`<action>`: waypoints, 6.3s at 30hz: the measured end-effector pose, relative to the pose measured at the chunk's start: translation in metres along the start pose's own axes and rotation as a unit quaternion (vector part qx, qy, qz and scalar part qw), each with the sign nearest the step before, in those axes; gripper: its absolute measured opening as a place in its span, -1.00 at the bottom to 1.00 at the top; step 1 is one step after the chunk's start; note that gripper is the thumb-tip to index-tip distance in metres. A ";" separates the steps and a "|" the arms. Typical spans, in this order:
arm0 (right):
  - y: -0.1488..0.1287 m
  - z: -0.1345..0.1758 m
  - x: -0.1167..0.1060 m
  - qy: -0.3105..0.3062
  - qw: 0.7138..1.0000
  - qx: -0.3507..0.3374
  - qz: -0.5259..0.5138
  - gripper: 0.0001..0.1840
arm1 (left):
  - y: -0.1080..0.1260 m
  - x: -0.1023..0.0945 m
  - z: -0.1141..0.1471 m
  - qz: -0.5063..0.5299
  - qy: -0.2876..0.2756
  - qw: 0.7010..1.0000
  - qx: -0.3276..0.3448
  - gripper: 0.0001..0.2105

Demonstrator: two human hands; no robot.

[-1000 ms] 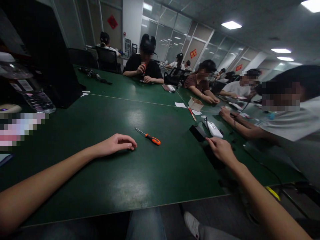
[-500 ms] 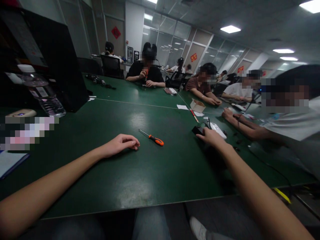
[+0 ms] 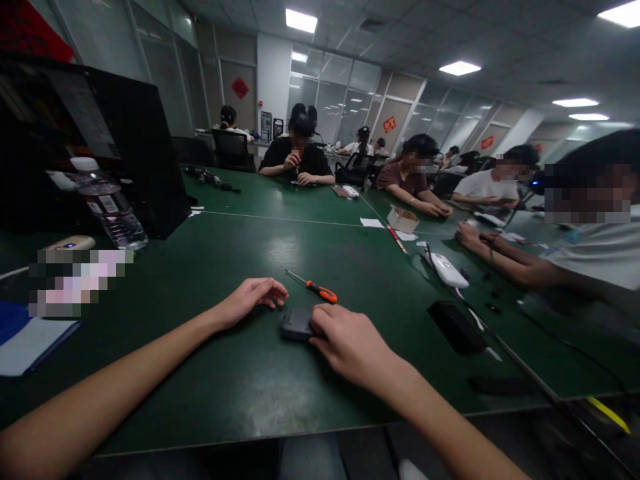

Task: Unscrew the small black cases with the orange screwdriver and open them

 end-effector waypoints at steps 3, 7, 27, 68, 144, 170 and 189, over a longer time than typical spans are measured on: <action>-0.018 -0.028 0.011 -0.007 0.999 -0.031 -0.005 -0.90 | 0.007 -0.001 0.001 -0.040 -0.004 0.999 0.017 -0.45; -0.001 -0.073 0.011 0.045 0.996 -0.064 -0.044 -0.69 | 0.016 0.001 0.003 -0.077 -0.023 0.996 0.033 -0.61; 0.067 -0.096 0.037 0.048 0.998 0.015 0.043 -0.56 | 0.028 0.011 0.005 -0.331 -0.061 0.939 0.066 -0.63; 0.024 -0.055 -0.006 0.467 0.811 -0.166 -0.312 -0.33 | 0.023 0.011 0.003 -0.284 -0.099 0.948 0.102 -0.59; 0.030 -0.065 -0.009 0.301 0.857 -0.076 -0.411 -0.20 | 0.024 0.012 0.002 -0.305 -0.104 0.940 0.111 -0.60; -0.007 -0.050 -0.002 0.288 0.862 -0.099 -0.405 -0.14 | 0.021 0.013 0.003 -0.301 -0.098 0.941 0.123 -0.56; -0.006 -0.052 -0.004 0.274 0.851 -0.123 -0.431 -0.23 | 0.021 0.012 0.003 -0.305 -0.102 0.939 0.120 -0.56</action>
Point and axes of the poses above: each hand's wrist, its own z-axis away from the middle knuckle, its own x-axis out of the palm, y = z × x, the point moved 3 cm from there along -z, towards the middle knuckle, and after that the axes turned 11 degrees about x, right-handed, at the moved point
